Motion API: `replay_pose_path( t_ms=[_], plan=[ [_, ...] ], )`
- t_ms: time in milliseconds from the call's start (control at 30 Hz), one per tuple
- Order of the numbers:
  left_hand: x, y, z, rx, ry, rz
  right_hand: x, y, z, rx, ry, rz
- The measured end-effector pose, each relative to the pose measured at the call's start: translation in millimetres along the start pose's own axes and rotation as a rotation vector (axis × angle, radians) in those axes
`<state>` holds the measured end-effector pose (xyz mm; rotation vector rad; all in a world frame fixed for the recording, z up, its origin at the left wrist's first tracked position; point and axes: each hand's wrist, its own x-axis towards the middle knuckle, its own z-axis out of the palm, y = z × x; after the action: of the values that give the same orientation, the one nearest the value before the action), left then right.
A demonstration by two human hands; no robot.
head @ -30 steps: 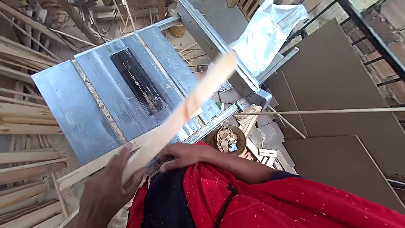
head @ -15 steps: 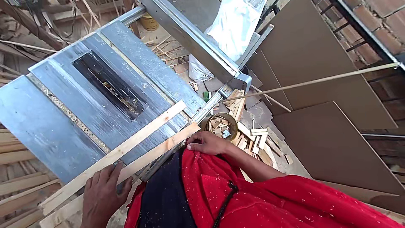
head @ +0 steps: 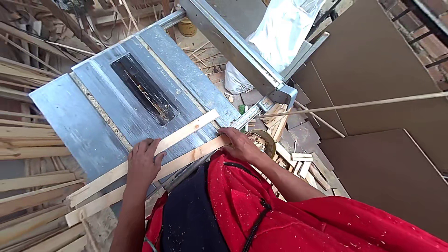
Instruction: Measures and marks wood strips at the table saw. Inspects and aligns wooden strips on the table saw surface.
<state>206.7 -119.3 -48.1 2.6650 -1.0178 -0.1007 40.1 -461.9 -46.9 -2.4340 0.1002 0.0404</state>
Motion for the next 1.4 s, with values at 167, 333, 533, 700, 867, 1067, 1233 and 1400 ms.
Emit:
replay_pose_path(
  t_ms=[167, 333, 533, 700, 867, 1067, 1233, 1400],
  plan=[
    [-9.5, -8.4, -9.6, 0.012, 0.003, -0.035, 2.4, 7.4, -1.7, 0.156, 0.087, 0.020],
    [-44.7, -10.8, -42.6, 0.016, 0.125, -0.159, 7.9, 11.5, 0.5, 0.092, 0.065, -0.038],
    [-80.3, -22.2, -57.5, -0.057, 0.073, -0.050, 25.0, 0.3, 2.5, 0.154, 0.139, 0.037],
    [-97.8, -31.1, -28.7, -0.039, 0.112, 0.002, 30.5, 22.8, -3.8, 0.230, 0.101, 0.012],
    [-81.3, -4.7, -15.8, -0.050, 0.074, 0.038, 13.6, 27.0, 5.2, 0.387, 0.223, 0.070],
    [-66.8, 15.0, -6.2, -0.037, 0.044, 0.036, 13.1, 31.1, 11.6, 0.465, 0.280, 0.059],
    [-64.0, 24.7, -8.0, -0.011, 0.007, 0.026, 15.8, 36.2, 8.3, 0.455, 0.270, 0.015],
    [-65.4, 29.7, -4.3, -0.008, 0.037, 0.033, 17.5, 39.1, 7.3, 0.434, 0.271, -0.008]
  ],
)
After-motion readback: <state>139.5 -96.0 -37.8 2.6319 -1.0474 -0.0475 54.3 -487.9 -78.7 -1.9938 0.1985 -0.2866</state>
